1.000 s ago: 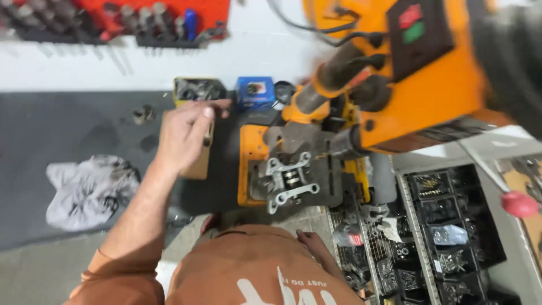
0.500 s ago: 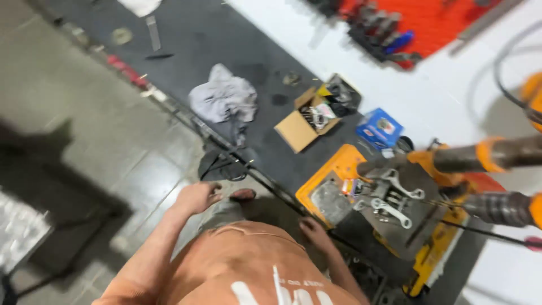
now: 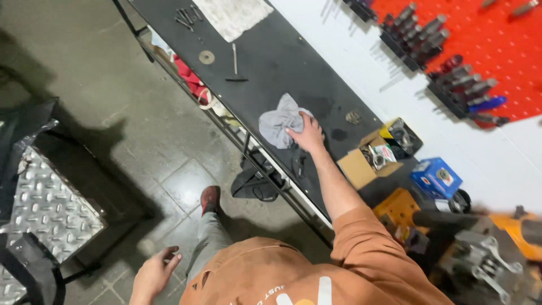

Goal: The person removes the cylinder head from a motorcycle engine using a wrench, then carries the head to a workbench. They wipe the part with a cloth, inspect it, and place it on a drill press before walking away.

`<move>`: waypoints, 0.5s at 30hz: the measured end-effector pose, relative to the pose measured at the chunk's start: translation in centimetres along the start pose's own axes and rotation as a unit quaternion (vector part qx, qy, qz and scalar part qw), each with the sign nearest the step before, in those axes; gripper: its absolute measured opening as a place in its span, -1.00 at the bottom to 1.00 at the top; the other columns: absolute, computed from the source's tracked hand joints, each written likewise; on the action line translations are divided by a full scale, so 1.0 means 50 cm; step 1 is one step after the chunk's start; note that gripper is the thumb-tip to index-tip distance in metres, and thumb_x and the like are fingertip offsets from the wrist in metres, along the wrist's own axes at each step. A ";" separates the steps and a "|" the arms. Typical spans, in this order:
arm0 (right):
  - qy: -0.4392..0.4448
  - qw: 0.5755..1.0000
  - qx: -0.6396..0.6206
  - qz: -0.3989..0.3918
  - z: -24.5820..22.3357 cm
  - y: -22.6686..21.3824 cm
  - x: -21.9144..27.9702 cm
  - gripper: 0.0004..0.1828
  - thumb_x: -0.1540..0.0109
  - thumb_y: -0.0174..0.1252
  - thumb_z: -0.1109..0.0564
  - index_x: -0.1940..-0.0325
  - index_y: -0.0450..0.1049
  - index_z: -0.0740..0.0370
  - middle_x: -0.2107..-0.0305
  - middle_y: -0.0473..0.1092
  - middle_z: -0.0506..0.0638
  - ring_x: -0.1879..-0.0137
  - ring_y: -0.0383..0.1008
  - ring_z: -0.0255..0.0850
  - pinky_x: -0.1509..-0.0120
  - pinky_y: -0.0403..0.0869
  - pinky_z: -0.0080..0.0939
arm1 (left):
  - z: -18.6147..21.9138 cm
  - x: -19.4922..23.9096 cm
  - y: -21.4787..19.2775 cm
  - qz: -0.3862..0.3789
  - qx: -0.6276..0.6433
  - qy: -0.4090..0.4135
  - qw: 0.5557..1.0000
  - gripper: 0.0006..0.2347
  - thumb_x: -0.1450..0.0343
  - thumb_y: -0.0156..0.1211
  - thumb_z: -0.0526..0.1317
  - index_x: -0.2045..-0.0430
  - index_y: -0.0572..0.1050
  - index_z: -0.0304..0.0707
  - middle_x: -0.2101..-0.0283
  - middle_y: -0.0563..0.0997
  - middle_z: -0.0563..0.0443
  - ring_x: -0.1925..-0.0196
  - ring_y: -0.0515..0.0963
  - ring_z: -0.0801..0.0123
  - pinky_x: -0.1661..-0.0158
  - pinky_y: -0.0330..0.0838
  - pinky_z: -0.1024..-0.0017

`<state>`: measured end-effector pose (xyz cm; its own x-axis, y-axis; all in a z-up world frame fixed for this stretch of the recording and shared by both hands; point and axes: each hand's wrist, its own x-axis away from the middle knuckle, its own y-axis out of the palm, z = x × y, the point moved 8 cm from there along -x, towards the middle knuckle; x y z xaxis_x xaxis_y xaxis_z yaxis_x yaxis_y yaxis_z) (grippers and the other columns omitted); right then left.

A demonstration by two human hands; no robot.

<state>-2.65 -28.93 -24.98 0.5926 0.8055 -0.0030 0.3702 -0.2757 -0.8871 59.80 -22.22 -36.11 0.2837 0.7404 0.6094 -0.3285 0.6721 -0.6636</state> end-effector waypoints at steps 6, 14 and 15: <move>0.074 0.979 0.179 -0.070 0.023 0.179 -0.146 -0.42 -0.16 0.28 -0.03 -0.28 0.39 -0.17 -0.17 0.35 0.06 -0.29 0.37 0.20 -0.29 0.39 0.25 | -0.111 -0.197 -0.200 0.039 0.035 -0.014 0.999 -0.60 -0.37 0.21 0.08 -0.07 0.57 0.06 0.14 0.76 -0.01 0.10 0.78 0.19 0.07 0.63 0.25; -0.042 0.955 -0.078 0.282 -0.136 -0.179 -0.268 -0.52 -0.26 0.14 0.29 -0.28 0.39 0.21 -0.05 0.38 0.27 -0.19 0.42 0.17 -0.32 0.40 0.06 | 0.142 -0.428 -0.559 0.083 0.197 0.166 0.963 -0.52 -0.36 0.28 -0.05 -0.20 0.45 -0.14 0.02 0.68 -0.14 0.09 0.70 0.20 0.05 0.56 0.29; -0.068 0.937 -0.156 0.304 -0.183 -0.223 -0.274 -0.55 -0.29 0.11 0.30 -0.29 0.38 0.29 -0.07 0.40 0.25 -0.20 0.43 0.10 -0.36 0.40 0.01 | 0.204 -0.453 -0.587 0.071 0.248 0.217 0.942 -0.44 -0.35 0.31 -0.08 -0.28 0.36 -0.17 -0.10 0.62 -0.15 0.04 0.66 0.21 0.02 0.54 0.28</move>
<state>-8.34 -41.71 -10.82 0.6728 0.5039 -0.5417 0.1985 -0.8283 -0.5239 53.85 -58.86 -26.01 0.5113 0.8296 0.2245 -0.7403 0.5578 -0.3753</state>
